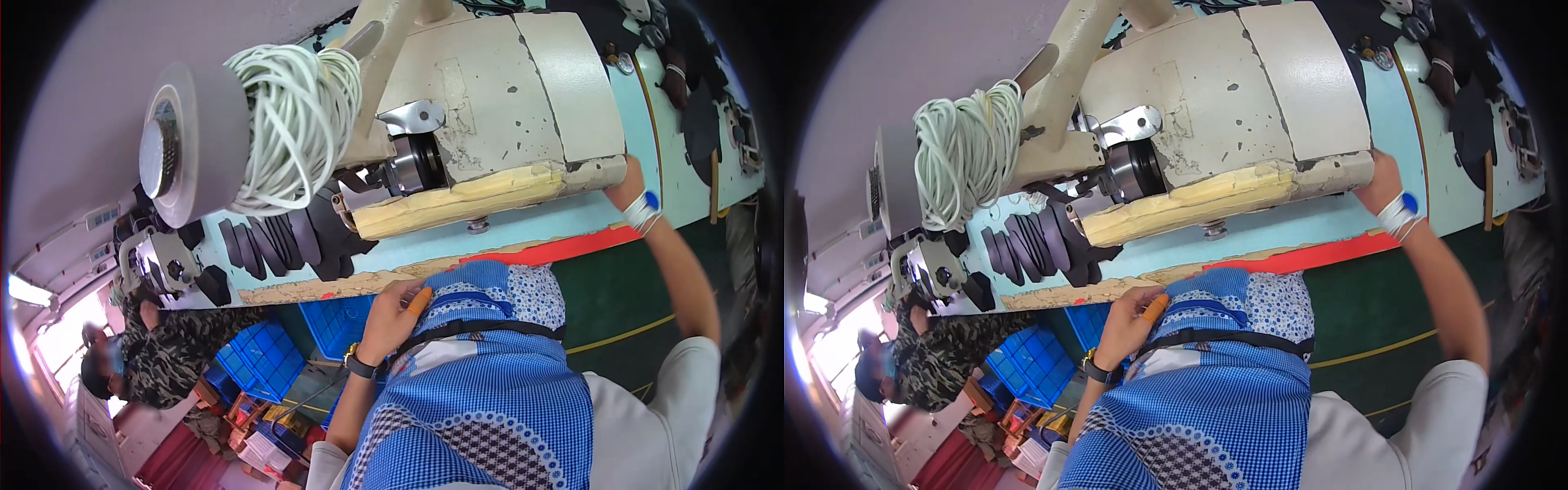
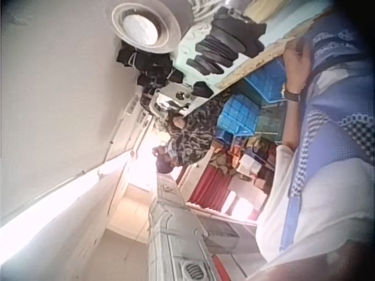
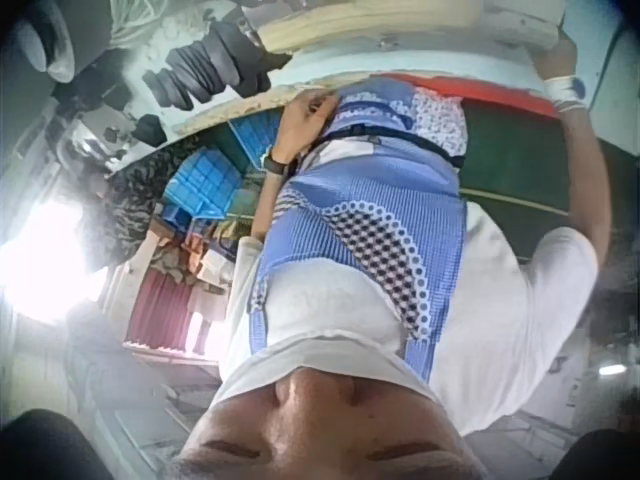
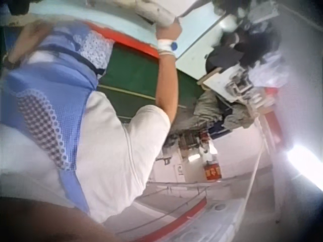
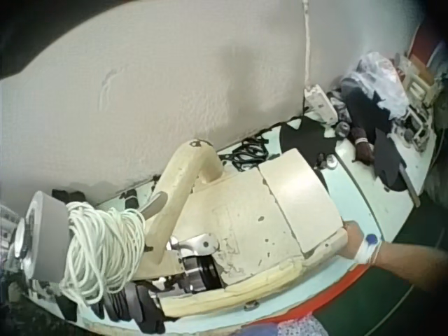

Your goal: The person guides leather shoe parts through a skiving machine to bevel their edges, then gathers the pieces into stacks and secures them with elastic bands.

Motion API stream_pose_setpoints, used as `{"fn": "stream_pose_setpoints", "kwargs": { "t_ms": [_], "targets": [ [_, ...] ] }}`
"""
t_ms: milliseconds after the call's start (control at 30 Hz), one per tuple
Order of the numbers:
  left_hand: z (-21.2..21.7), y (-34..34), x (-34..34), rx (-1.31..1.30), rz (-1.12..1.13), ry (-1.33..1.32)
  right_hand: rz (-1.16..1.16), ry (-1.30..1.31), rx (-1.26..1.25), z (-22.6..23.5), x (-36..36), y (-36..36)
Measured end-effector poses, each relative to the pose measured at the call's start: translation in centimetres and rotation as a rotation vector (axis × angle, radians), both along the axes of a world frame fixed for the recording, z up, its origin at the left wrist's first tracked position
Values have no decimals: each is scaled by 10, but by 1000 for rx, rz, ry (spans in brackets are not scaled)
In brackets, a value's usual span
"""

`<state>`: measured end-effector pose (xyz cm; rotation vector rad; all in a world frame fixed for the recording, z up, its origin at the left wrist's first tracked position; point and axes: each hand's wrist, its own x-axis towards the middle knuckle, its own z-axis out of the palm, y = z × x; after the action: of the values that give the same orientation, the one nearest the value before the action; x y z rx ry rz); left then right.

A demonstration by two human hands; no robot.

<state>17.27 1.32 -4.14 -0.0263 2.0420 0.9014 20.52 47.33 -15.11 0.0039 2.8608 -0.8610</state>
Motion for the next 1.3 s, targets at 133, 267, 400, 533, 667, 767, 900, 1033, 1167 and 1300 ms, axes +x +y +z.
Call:
{"fn": "stream_pose_setpoints", "kwargs": {
  "t_ms": [133,267,400,533,667,767,900,1033,1167,1300],
  "targets": [
    [-4,-1,16,48,133,-24,-367,231,191,8,32,-55],
    [-7,-8,18,33,180,-50,-594,-57,-191,59,56,-113],
    [-21,-26,6,106,111,-39,-630,-397,-742,54,6,-195],
    [-11,-40,-19,108,-74,29,-712,-722,-1037,18,-20,-239],
    [-13,-60,-28,48,-106,-8,-692,-179,-476,11,-20,-263],
    [-23,-65,-23,111,-72,21,-743,-224,-403,18,-25,-267],
    [-27,-60,-20,144,-75,17,-772,-228,-745,19,-24,-263],
    [-29,-58,-14,155,-55,6,-780,-290,-816,18,-25,-260],
    [-30,-71,-7,187,60,-72,-843,-434,-924,22,-29,-260],
    [-27,-109,-18,214,256,-70,-954,-697,-1167,31,-29,-251]
  ]
}}
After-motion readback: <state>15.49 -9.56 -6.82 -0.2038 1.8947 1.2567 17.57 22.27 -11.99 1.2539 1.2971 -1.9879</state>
